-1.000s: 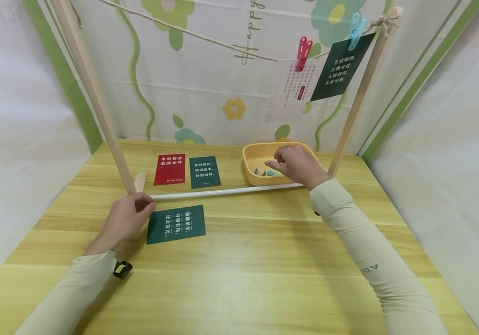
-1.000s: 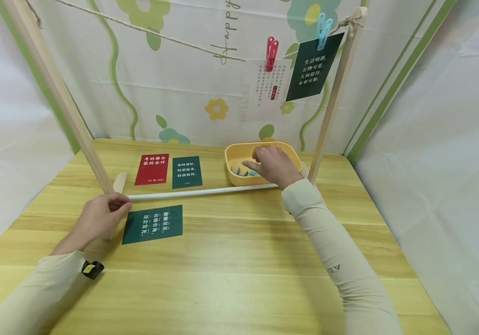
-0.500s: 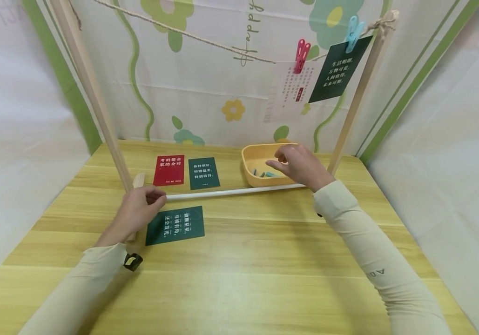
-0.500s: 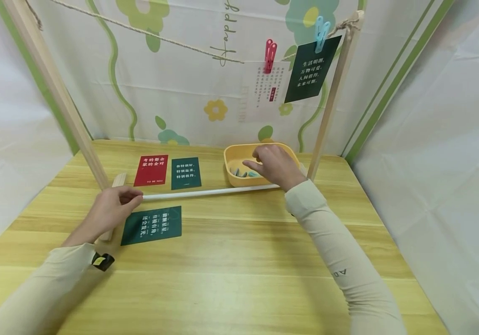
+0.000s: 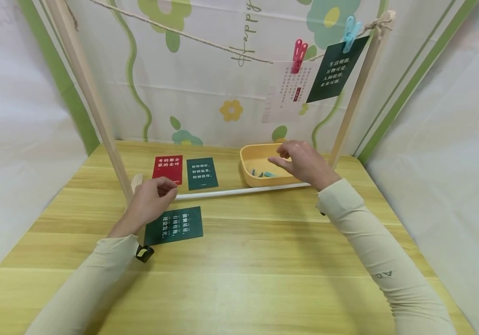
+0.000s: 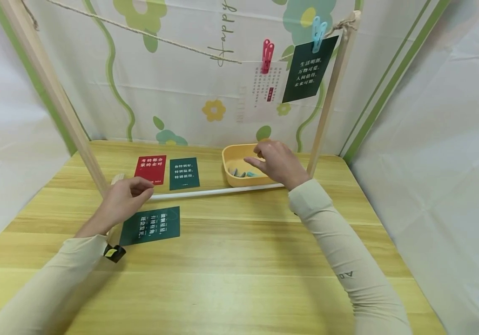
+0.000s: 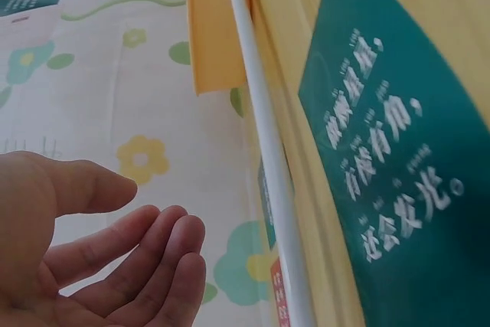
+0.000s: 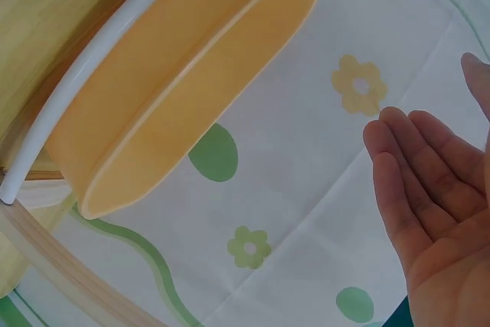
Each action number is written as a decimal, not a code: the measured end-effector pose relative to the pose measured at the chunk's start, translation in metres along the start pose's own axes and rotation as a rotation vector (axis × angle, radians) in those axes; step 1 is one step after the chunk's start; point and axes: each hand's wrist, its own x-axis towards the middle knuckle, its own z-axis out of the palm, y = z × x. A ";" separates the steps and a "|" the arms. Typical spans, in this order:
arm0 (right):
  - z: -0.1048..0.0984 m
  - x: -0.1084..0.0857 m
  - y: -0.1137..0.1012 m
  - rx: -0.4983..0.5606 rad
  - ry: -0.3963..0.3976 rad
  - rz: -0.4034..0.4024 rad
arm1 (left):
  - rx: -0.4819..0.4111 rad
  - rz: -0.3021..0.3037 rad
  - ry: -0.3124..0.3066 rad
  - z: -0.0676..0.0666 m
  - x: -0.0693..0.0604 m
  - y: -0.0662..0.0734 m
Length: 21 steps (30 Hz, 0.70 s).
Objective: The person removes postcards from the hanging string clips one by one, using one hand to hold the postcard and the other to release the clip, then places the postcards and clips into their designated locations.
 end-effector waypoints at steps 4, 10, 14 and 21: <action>-0.002 -0.001 0.001 -0.006 0.032 -0.024 | -0.014 0.022 0.008 0.002 0.005 0.005; -0.007 -0.004 0.002 -0.005 0.041 -0.016 | -0.016 0.028 0.011 0.004 0.010 0.015; -0.010 -0.005 0.002 -0.004 0.053 -0.016 | -0.007 0.027 0.019 0.005 0.012 0.020; -0.015 -0.006 0.001 -0.015 0.071 -0.018 | -0.019 0.040 0.026 0.006 0.017 0.026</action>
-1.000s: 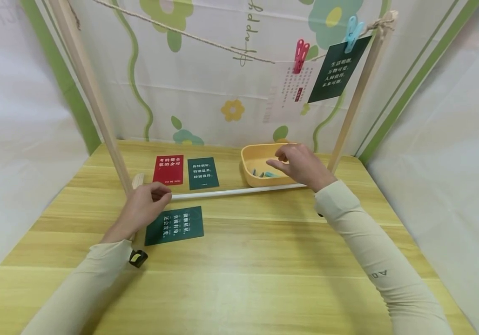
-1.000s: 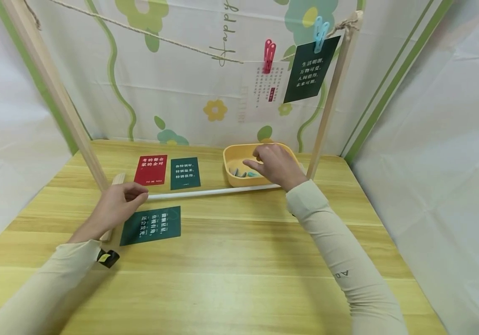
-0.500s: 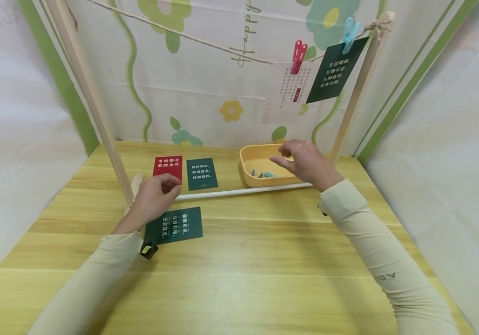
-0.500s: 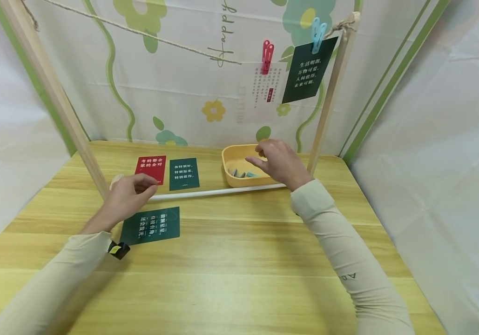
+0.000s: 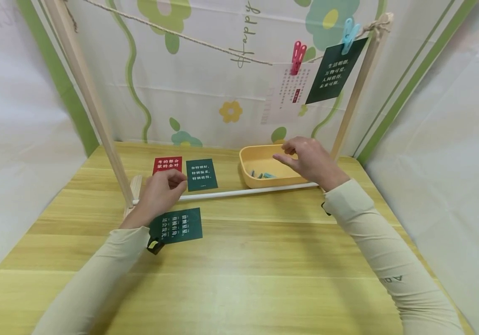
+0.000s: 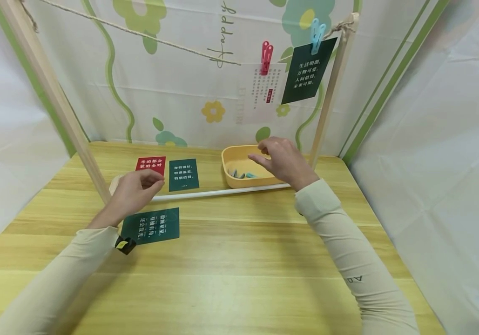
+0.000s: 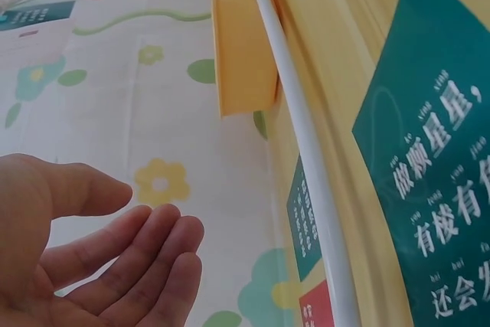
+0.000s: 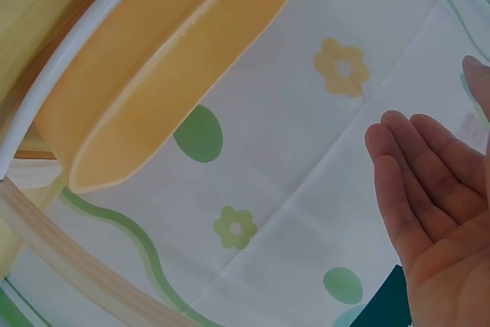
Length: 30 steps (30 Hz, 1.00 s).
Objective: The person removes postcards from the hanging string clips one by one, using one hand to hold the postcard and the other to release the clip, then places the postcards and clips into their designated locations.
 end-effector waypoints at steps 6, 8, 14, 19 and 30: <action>-0.005 0.002 -0.003 0.009 0.007 0.000 | -0.013 0.019 -0.005 0.004 0.007 0.005; -0.007 0.003 -0.003 0.007 0.018 -0.009 | -0.021 0.028 -0.004 0.005 0.009 0.008; -0.013 0.005 -0.002 0.003 0.040 -0.003 | -0.080 0.054 -0.003 0.011 0.018 0.017; -0.018 0.006 -0.004 0.012 0.052 0.004 | -0.110 0.062 -0.007 0.015 0.023 0.025; -0.025 0.005 -0.004 -0.010 0.102 -0.029 | -0.139 0.098 0.015 0.023 0.036 0.037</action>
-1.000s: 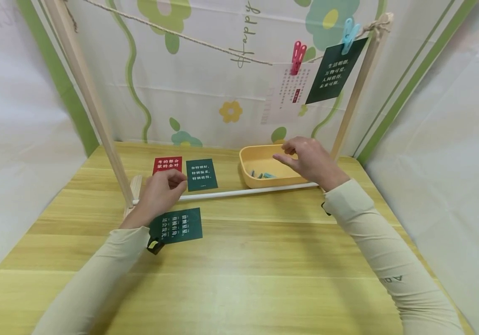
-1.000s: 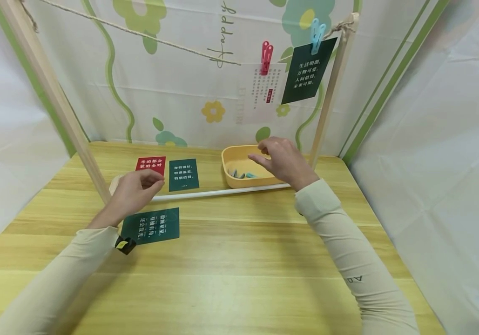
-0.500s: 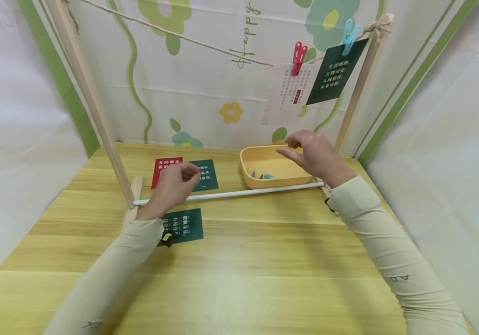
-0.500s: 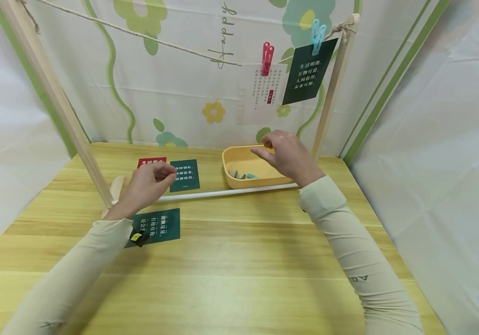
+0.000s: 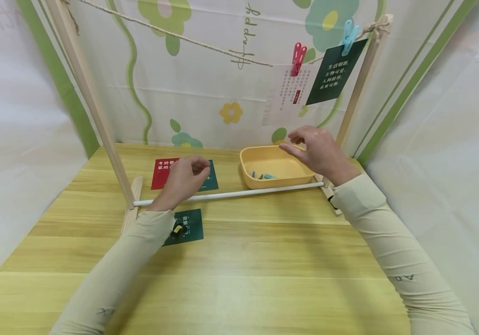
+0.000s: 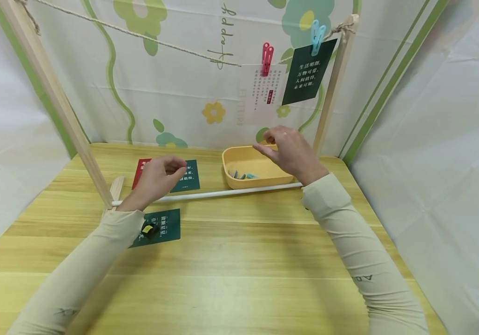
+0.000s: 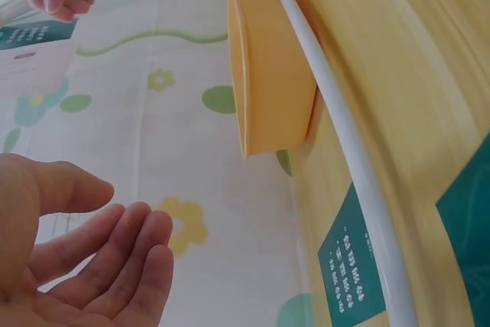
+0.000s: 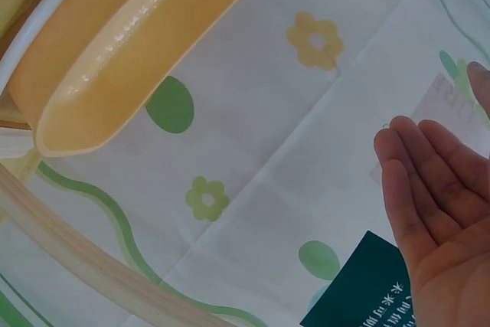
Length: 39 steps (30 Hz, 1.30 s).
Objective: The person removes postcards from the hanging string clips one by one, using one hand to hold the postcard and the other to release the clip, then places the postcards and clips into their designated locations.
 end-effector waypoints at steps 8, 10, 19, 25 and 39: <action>-0.009 0.002 -0.001 -0.013 0.020 -0.002 | 0.000 0.004 0.013 0.005 0.010 0.010; -0.011 0.003 -0.002 -0.012 0.027 -0.003 | -0.002 0.017 0.016 0.007 0.013 0.012; -0.018 0.005 0.000 -0.020 0.064 -0.022 | -0.049 0.050 0.035 0.010 0.025 0.021; -0.023 0.007 -0.002 -0.021 0.072 0.004 | -0.057 0.083 0.049 0.013 0.034 0.023; -0.038 0.016 -0.006 -0.041 0.154 -0.035 | -0.079 0.106 0.077 0.026 0.052 0.040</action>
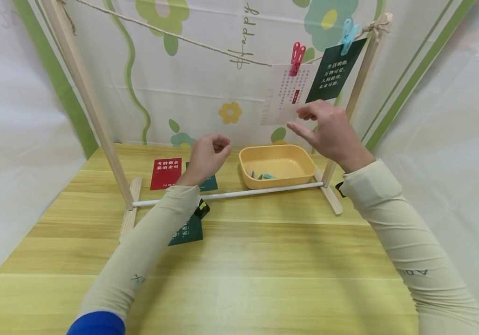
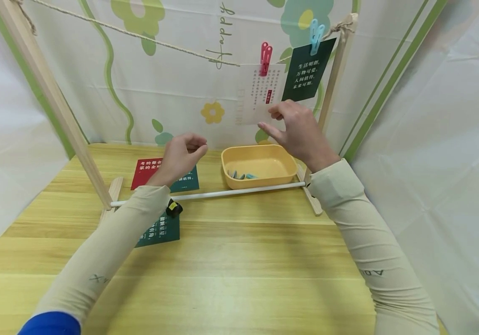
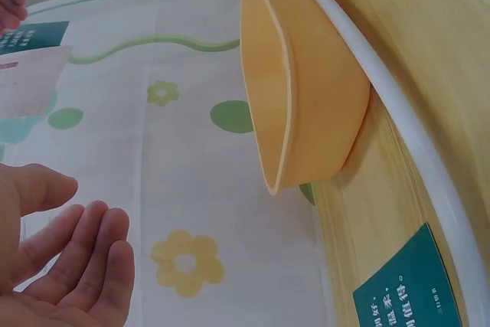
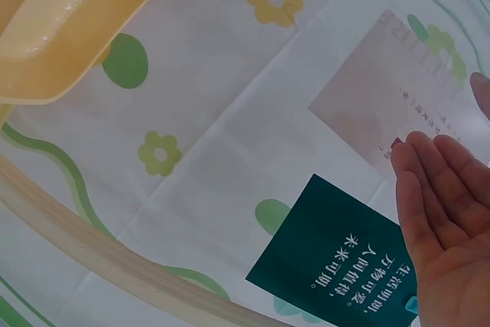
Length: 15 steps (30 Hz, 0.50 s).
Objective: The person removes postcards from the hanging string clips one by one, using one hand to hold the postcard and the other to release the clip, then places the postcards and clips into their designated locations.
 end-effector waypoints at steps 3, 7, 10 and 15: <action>-0.003 0.003 -0.002 0.002 0.016 -0.001 | -0.002 -0.002 -0.003 0.003 0.004 0.002; -0.007 0.007 -0.003 0.001 0.052 -0.021 | 0.003 0.005 0.004 0.009 0.010 0.005; -0.011 0.011 -0.004 -0.005 0.081 -0.031 | 0.004 0.026 0.010 0.013 0.014 0.007; -0.018 0.018 -0.007 -0.006 0.103 -0.033 | -0.007 0.041 0.020 0.017 0.018 0.011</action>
